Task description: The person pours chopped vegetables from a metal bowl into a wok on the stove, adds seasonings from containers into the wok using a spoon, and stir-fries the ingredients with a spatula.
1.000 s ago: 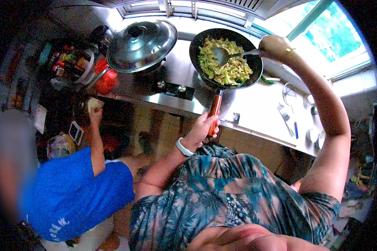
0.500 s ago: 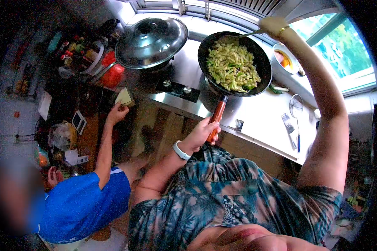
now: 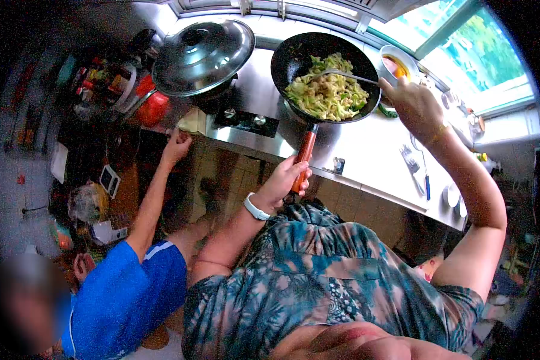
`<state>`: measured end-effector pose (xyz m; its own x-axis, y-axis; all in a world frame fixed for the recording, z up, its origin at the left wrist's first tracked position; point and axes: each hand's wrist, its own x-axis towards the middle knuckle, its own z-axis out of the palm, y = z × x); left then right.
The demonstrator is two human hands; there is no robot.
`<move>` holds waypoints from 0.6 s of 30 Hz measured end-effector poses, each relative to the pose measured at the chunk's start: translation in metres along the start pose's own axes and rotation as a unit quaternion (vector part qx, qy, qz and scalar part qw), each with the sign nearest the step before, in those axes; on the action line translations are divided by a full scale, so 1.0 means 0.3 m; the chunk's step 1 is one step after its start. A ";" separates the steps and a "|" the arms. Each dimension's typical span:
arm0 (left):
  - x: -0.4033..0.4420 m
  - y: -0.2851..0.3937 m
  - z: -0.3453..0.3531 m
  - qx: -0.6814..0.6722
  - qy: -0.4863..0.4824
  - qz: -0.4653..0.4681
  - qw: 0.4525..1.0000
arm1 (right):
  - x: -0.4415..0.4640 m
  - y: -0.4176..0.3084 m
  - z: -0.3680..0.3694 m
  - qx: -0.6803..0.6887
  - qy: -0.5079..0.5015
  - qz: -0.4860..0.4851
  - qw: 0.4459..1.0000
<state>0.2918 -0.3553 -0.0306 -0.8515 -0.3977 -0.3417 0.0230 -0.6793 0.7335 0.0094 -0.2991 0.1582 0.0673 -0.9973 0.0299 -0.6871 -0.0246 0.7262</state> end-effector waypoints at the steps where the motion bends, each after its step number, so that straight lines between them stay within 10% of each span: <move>1: 0.002 0.004 -0.002 0.000 -0.003 0.001 1.000 | -0.051 -0.007 -0.020 -0.018 0.014 0.029 0.999; 18: 0.026 0.040 0.015 -0.028 0.007 -0.040 0.999 | -0.040 -0.003 0.129 0.146 -0.068 0.106 0.981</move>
<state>0.2830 -0.3638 -0.0220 -0.8440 -0.3491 -0.4072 -0.0158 -0.7426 0.6695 -0.0188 -0.2899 0.1306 -0.1826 -0.9818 0.0519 -0.8550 0.1847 0.4846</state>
